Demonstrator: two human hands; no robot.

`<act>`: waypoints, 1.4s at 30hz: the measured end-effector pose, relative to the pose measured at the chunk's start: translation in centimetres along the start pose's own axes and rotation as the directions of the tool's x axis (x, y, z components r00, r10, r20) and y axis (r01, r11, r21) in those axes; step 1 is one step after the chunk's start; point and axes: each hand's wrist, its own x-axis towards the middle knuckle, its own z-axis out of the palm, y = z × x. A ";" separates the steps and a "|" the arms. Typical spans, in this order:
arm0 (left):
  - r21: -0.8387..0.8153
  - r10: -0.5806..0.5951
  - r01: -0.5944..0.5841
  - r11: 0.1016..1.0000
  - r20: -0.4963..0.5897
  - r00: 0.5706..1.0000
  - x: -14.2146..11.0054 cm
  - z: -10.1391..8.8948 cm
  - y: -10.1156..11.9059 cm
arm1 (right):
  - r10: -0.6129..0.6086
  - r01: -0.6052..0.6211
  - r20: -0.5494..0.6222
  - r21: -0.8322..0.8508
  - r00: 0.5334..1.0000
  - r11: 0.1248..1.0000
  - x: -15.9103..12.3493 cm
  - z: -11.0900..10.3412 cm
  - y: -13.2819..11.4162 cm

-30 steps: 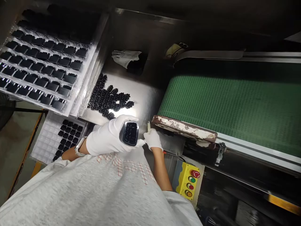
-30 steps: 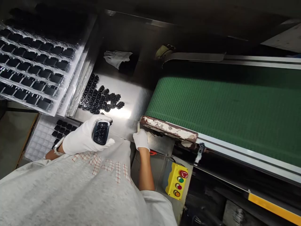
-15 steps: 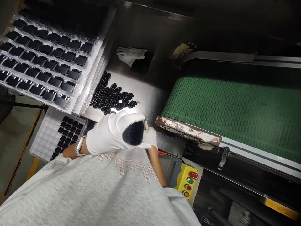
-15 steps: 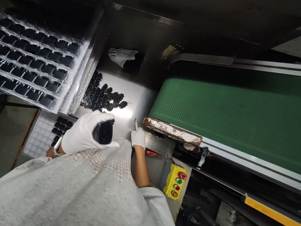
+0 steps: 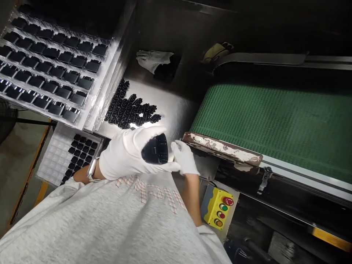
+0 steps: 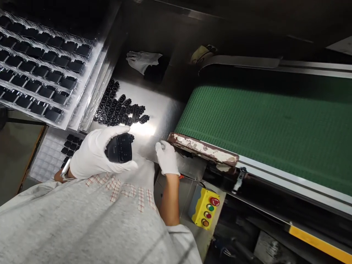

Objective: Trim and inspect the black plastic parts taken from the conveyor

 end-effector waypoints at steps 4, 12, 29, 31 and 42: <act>0.019 0.047 -0.047 0.999 0.006 0.999 0.1 0.2 0.1 | -0.445 0.227 0.166 0.676 0.880 0.701 -5.9 -4.4 -6.0; -0.035 0.036 -0.032 0.999 0.136 0.990 0.1 -0.2 0.5 | -0.629 0.198 0.209 0.834 0.749 0.514 -8.6 -5.3 -12.4; 0.105 -0.048 0.034 0.994 0.127 0.991 0.2 -0.2 1.4 | -0.587 0.161 0.200 0.849 0.785 0.504 -8.6 -4.8 -12.4; 0.117 -0.029 0.016 0.993 0.112 0.993 0.0 -0.1 1.4 | -0.646 0.131 0.227 0.880 0.729 0.457 -8.6 -4.7 -12.2; 0.137 -0.150 0.130 0.982 0.144 0.978 0.2 -0.2 1.9 | -0.586 0.010 0.279 0.898 0.761 0.441 -8.7 -4.4 -12.3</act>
